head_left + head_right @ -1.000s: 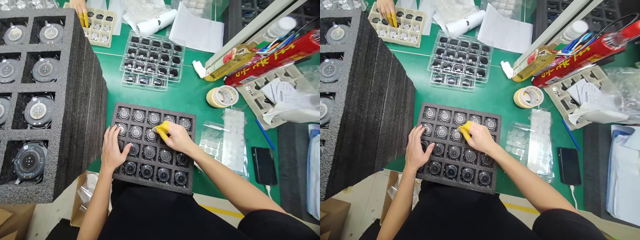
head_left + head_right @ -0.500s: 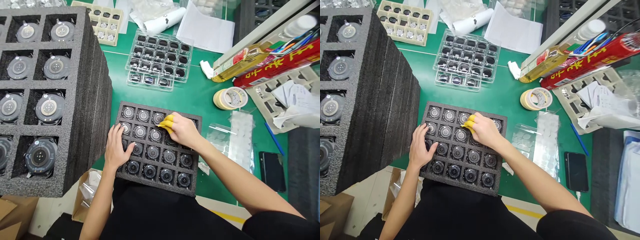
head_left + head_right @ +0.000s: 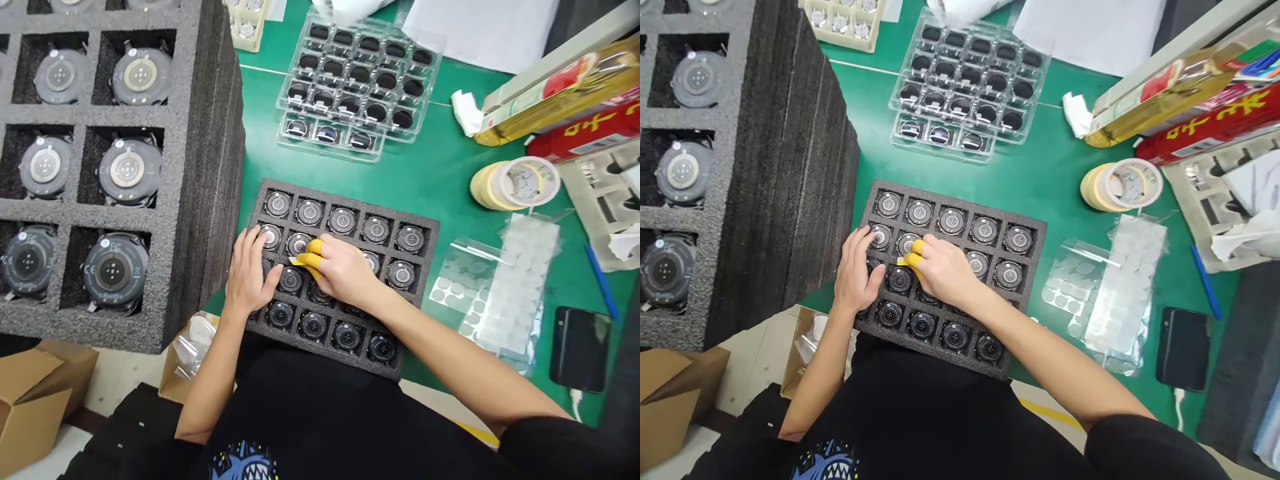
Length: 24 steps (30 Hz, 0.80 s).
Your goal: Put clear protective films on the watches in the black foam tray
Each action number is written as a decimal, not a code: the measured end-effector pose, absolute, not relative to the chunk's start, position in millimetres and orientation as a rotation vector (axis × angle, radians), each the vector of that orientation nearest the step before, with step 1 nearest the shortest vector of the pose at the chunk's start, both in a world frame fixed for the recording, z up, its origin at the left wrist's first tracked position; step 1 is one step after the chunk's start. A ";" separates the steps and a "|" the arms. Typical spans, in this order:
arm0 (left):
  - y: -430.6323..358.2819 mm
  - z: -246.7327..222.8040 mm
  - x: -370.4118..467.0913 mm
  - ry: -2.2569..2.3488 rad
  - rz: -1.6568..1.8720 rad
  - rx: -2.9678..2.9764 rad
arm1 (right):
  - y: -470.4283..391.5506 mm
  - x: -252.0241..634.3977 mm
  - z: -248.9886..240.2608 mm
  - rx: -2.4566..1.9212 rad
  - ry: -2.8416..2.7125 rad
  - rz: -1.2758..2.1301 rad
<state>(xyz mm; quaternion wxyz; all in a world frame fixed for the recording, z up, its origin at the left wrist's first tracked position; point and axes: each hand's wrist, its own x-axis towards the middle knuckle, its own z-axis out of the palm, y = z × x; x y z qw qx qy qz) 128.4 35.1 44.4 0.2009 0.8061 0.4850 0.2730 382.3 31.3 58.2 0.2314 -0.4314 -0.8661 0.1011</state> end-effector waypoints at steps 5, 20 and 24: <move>34.3 44.1 127.9 1.357 0.730 2.223 | -3.7 372.8 65.2 -1.164 -2.300 0.352; 34.7 34.1 120.3 1.181 0.966 2.212 | -78.8 325.8 66.7 -1.063 -2.392 0.258; 35.3 30.0 120.7 1.180 0.972 2.225 | -86.7 326.1 66.9 -1.040 -2.413 0.336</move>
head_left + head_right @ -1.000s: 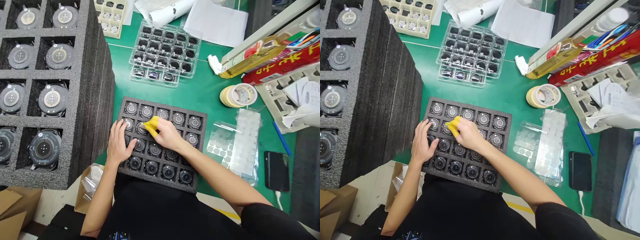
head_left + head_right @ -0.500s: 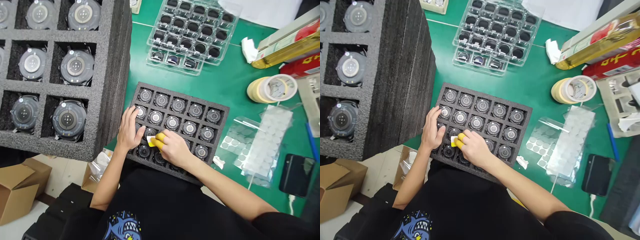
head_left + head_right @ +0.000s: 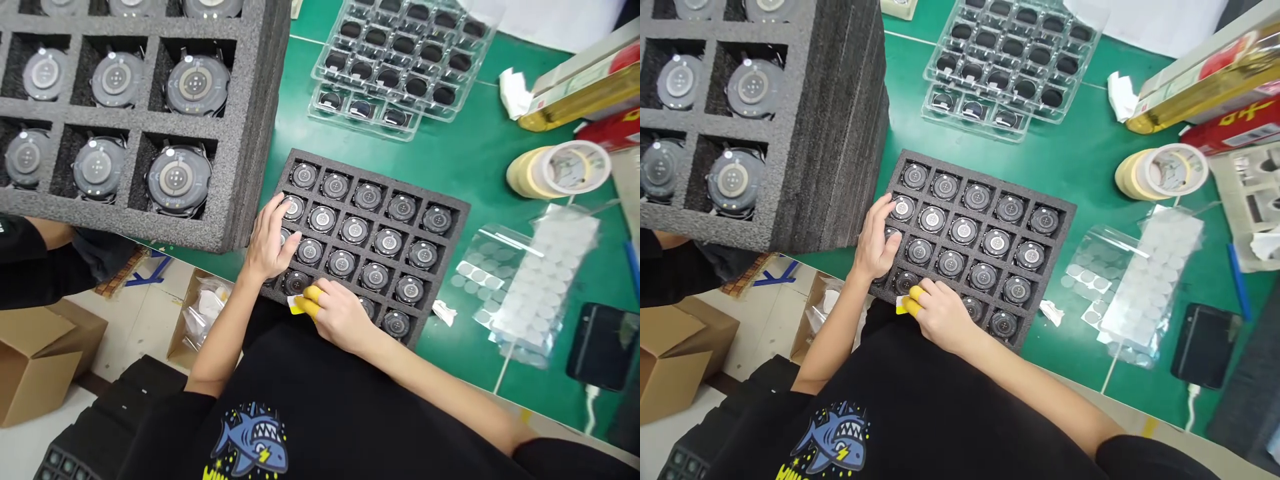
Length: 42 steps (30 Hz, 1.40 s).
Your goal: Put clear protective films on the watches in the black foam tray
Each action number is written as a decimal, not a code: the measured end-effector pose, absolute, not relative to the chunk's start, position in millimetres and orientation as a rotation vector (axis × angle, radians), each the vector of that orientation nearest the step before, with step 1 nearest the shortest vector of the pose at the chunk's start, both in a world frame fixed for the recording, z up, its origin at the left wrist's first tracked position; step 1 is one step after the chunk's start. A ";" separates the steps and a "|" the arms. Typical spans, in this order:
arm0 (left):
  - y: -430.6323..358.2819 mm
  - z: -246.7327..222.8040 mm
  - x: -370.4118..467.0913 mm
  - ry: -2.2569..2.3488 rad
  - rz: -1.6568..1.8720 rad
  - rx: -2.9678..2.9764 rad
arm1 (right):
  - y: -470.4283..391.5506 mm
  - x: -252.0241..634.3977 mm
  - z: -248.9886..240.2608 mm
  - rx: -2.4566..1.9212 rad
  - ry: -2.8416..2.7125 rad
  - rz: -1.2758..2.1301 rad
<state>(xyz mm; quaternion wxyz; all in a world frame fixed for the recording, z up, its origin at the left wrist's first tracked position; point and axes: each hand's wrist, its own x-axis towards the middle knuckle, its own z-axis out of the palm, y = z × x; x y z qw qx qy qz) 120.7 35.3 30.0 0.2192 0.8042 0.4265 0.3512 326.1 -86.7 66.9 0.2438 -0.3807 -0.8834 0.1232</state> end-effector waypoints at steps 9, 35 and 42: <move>36.0 28.2 119.3 1.156 0.984 2.204 | -91.6 374.3 72.5 -1.272 -2.016 0.383; 38.2 34.4 120.8 1.218 0.951 2.200 | -135.7 396.3 69.2 -1.177 -2.142 0.329; 45.5 32.7 121.4 1.187 1.007 2.183 | -154.0 427.1 61.6 -1.413 -2.011 0.275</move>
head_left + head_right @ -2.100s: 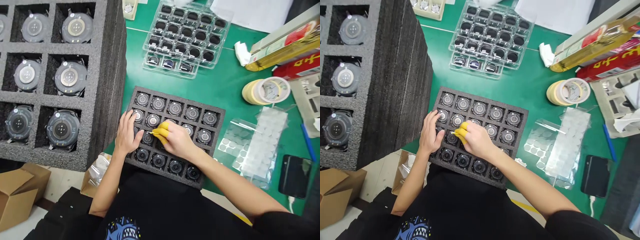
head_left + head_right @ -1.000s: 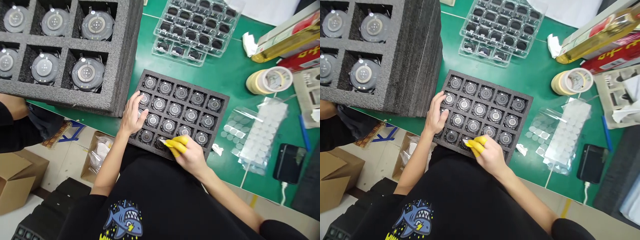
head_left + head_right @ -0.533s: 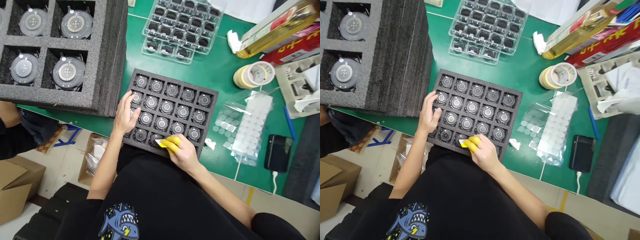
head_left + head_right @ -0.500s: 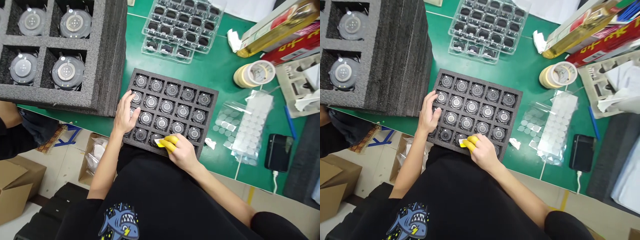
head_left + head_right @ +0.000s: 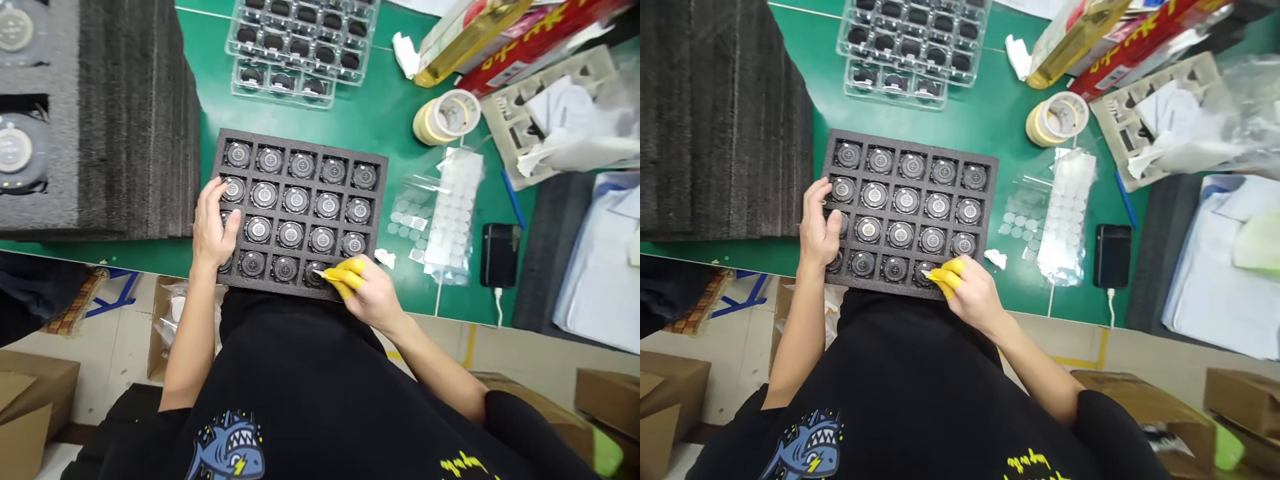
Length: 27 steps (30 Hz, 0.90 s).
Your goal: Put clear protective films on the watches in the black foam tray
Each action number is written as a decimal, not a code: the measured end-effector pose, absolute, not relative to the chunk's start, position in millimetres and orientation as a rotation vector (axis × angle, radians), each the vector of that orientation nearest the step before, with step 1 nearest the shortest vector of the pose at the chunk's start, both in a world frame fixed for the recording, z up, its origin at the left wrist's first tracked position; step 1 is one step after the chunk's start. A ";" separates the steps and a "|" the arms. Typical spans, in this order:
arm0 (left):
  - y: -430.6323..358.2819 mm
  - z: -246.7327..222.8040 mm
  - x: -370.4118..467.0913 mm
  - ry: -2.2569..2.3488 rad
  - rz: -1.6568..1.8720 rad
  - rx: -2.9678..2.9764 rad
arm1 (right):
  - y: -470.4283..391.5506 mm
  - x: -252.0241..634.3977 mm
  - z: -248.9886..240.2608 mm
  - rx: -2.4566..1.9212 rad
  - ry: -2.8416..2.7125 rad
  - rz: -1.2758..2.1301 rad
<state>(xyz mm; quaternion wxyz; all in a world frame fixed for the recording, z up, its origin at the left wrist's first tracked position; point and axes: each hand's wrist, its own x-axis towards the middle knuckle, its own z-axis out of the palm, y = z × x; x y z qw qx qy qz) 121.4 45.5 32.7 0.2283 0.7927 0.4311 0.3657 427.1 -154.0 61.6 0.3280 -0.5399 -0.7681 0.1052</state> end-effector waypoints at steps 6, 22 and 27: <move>48.7 34.7 121.3 1.197 0.984 2.163 | -168.9 415.6 58.0 -1.384 -2.203 0.148; 50.4 35.2 119.9 1.177 0.991 2.197 | -152.5 421.8 43.2 -1.725 -1.830 0.261; 49.5 34.8 120.8 1.185 1.015 2.180 | -153.4 418.6 43.7 -1.609 -1.741 0.337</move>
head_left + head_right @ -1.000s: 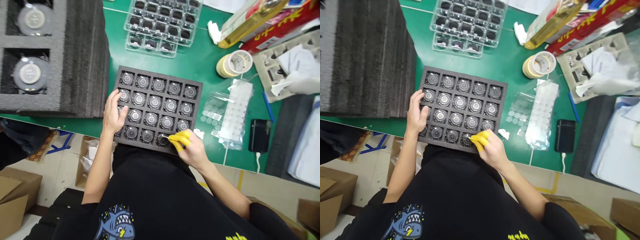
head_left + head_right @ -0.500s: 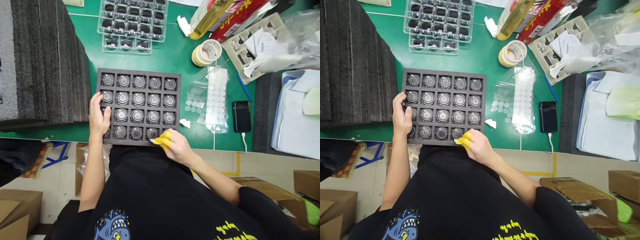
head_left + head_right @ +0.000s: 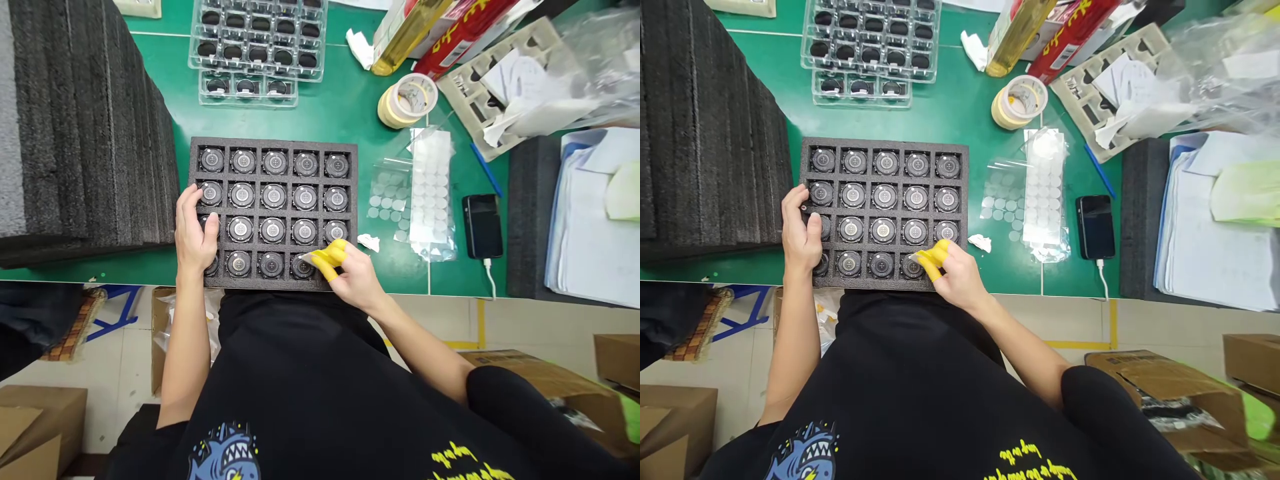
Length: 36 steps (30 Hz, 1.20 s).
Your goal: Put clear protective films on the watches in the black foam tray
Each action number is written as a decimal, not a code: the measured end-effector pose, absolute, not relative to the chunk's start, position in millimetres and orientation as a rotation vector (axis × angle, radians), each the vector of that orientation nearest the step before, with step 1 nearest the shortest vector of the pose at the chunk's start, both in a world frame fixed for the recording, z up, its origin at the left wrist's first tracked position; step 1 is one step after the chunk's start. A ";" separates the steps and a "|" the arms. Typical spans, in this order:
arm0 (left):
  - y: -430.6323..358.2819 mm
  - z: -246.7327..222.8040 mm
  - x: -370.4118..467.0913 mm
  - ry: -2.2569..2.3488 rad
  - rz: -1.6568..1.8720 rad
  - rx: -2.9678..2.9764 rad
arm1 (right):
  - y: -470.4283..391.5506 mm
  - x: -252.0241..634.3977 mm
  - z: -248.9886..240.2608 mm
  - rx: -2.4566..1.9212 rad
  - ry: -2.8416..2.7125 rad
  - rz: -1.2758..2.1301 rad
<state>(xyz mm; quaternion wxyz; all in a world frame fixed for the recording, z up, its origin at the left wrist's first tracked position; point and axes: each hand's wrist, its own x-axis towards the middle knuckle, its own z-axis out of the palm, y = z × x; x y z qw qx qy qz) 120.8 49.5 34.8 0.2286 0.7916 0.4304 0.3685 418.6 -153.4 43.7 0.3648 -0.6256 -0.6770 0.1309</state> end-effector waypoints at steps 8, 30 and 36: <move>49.1 34.3 120.9 1.173 1.037 2.188 | -150.4 412.6 39.8 -1.685 -1.789 0.234; 45.2 35.6 123.6 1.232 1.002 2.186 | -86.9 426.6 57.1 -1.443 -2.089 0.134; 44.3 35.1 122.6 1.230 0.982 2.221 | -70.7 408.7 51.1 -1.369 -2.344 0.000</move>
